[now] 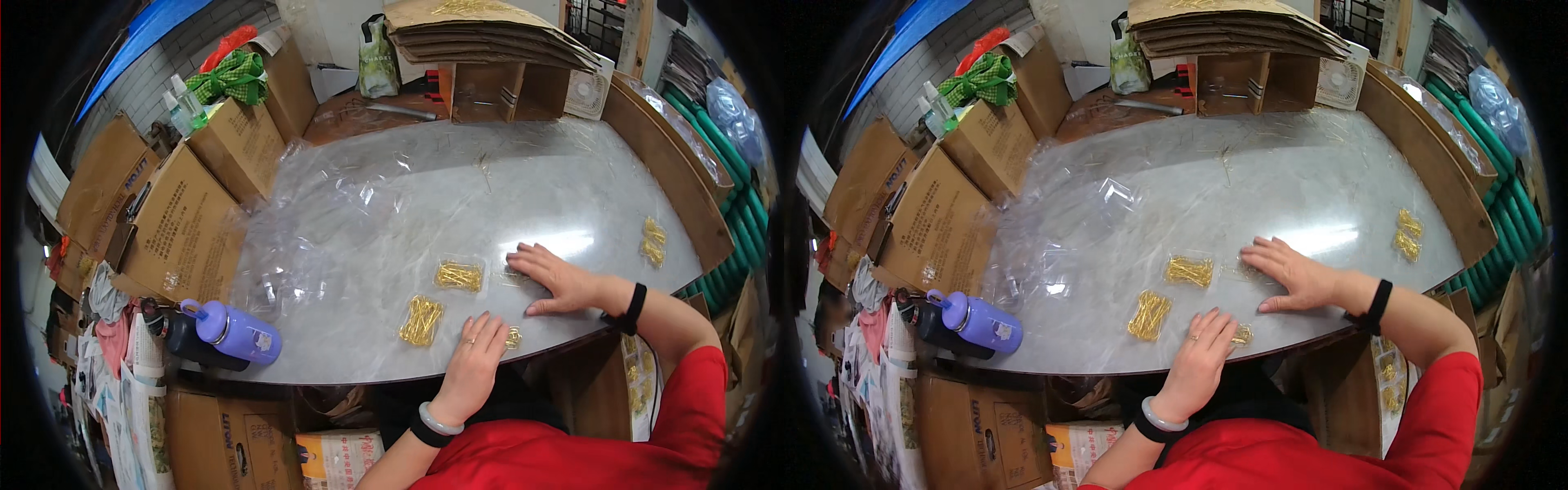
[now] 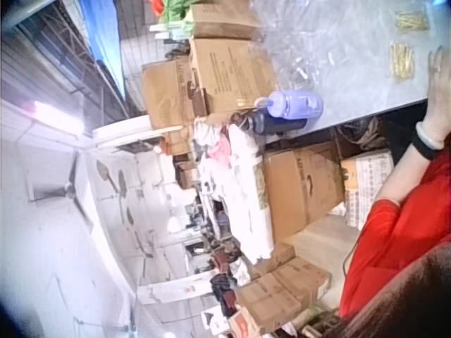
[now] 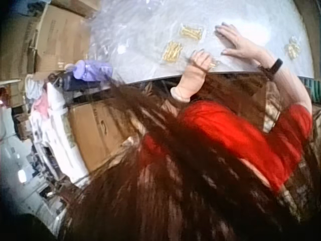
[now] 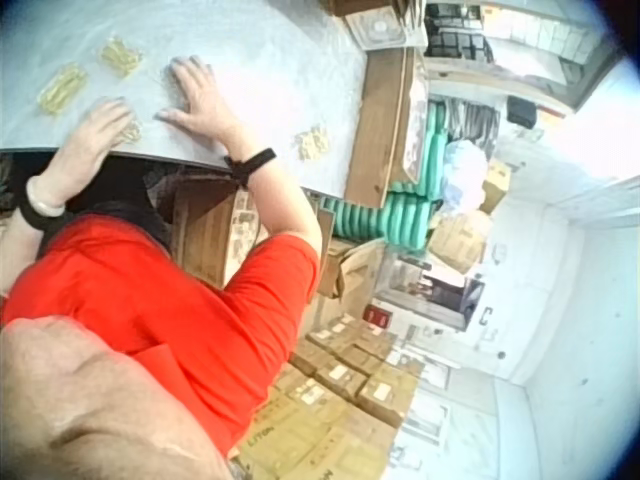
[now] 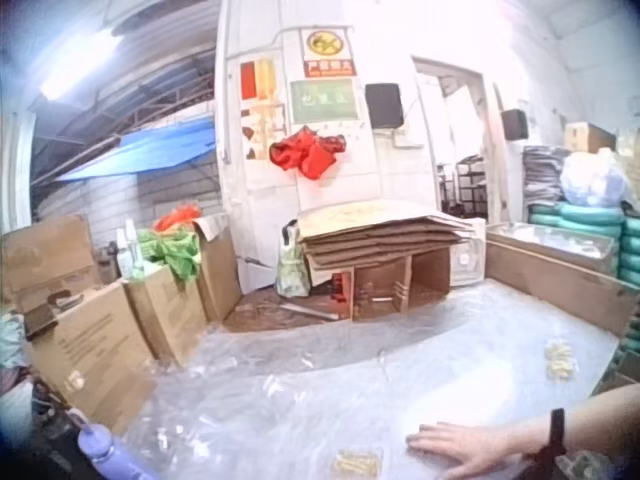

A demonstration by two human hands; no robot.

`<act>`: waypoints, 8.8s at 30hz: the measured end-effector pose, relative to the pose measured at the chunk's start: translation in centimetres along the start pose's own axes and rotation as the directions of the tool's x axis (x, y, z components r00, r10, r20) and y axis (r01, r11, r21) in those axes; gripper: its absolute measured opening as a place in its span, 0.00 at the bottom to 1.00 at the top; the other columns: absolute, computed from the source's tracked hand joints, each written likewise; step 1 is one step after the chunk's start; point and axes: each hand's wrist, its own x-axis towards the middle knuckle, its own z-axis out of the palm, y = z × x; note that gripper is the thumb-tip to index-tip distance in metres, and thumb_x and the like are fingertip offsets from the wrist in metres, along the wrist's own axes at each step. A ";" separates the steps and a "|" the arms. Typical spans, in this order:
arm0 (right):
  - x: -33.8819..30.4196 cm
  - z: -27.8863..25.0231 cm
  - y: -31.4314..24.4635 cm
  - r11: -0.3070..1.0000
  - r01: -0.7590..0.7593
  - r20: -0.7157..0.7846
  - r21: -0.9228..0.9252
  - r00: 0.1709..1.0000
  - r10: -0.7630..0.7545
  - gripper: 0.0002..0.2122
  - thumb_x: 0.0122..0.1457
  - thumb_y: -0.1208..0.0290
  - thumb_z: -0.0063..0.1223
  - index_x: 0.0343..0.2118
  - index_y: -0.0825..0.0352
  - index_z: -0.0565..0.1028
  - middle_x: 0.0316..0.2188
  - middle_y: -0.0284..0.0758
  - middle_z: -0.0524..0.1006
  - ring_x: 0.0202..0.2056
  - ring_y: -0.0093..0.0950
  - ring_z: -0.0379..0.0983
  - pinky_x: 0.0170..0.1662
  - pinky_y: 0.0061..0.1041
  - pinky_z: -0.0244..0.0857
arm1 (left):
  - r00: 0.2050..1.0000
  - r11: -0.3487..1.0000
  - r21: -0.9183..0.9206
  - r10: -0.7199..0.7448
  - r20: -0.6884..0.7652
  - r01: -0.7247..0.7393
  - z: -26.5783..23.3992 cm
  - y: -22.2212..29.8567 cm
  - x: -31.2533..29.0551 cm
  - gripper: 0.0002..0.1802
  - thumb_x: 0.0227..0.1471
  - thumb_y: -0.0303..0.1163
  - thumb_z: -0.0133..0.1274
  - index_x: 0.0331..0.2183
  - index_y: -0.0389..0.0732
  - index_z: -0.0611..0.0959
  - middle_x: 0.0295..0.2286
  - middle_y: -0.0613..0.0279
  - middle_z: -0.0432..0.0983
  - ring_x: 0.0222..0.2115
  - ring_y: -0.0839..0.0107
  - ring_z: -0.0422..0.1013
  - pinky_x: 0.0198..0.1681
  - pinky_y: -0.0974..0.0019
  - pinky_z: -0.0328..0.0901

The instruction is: Counting and placing small gold-colored metal pins into plastic bags at a workstation.

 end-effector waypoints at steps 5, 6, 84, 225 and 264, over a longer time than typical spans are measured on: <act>-1.8 1.9 -3.5 0.996 0.021 -0.078 0.086 0.997 -0.014 0.23 0.60 0.76 0.53 0.60 0.68 0.65 0.61 0.44 0.66 0.66 0.46 0.56 0.69 0.44 0.50 | 0.999 0.999 0.038 -0.033 0.009 0.033 0.4 0.5 0.6 0.27 0.55 0.19 0.52 0.57 0.27 0.68 0.57 0.40 0.62 0.60 0.42 0.58 0.63 0.48 0.56; -2.2 2.4 -3.5 0.998 0.050 -0.107 0.049 0.993 -0.044 0.23 0.60 0.78 0.53 0.59 0.68 0.67 0.61 0.43 0.67 0.65 0.45 0.58 0.69 0.43 0.51 | 0.999 0.997 0.059 -0.047 -0.009 0.048 0.6 0.5 0.8 0.29 0.55 0.19 0.51 0.58 0.26 0.66 0.58 0.38 0.60 0.61 0.40 0.57 0.63 0.49 0.56; -0.9 9.1 -11.8 0.962 -0.256 -0.554 -0.093 0.816 0.164 0.23 0.58 0.76 0.46 0.58 0.75 0.66 0.58 0.51 0.69 0.61 0.47 0.64 0.65 0.46 0.56 | 0.980 0.980 -0.034 -0.194 0.037 0.195 1.3 0.8 2.1 0.33 0.59 0.19 0.41 0.64 0.27 0.55 0.60 0.32 0.56 0.60 0.38 0.57 0.64 0.47 0.55; -2.4 7.7 -12.3 0.953 -0.296 -0.612 0.060 0.744 0.269 0.18 0.60 0.72 0.56 0.52 0.68 0.73 0.52 0.42 0.75 0.60 0.45 0.64 0.64 0.50 0.53 | 0.980 0.998 -0.007 -0.058 -0.188 0.058 1.9 1.1 -0.2 0.42 0.54 0.31 0.61 0.62 0.34 0.57 0.57 0.40 0.62 0.58 0.41 0.62 0.60 0.48 0.60; -1.0 5.8 -14.0 0.966 -0.256 -0.549 -0.031 0.812 0.198 0.24 0.62 0.60 0.55 0.56 0.71 0.71 0.59 0.46 0.69 0.64 0.44 0.59 0.69 0.49 0.45 | 0.998 0.994 -0.086 -0.067 0.001 0.067 -0.2 -0.3 -0.7 0.53 0.45 0.30 0.66 0.66 0.33 0.54 0.62 0.37 0.55 0.63 0.42 0.54 0.64 0.49 0.56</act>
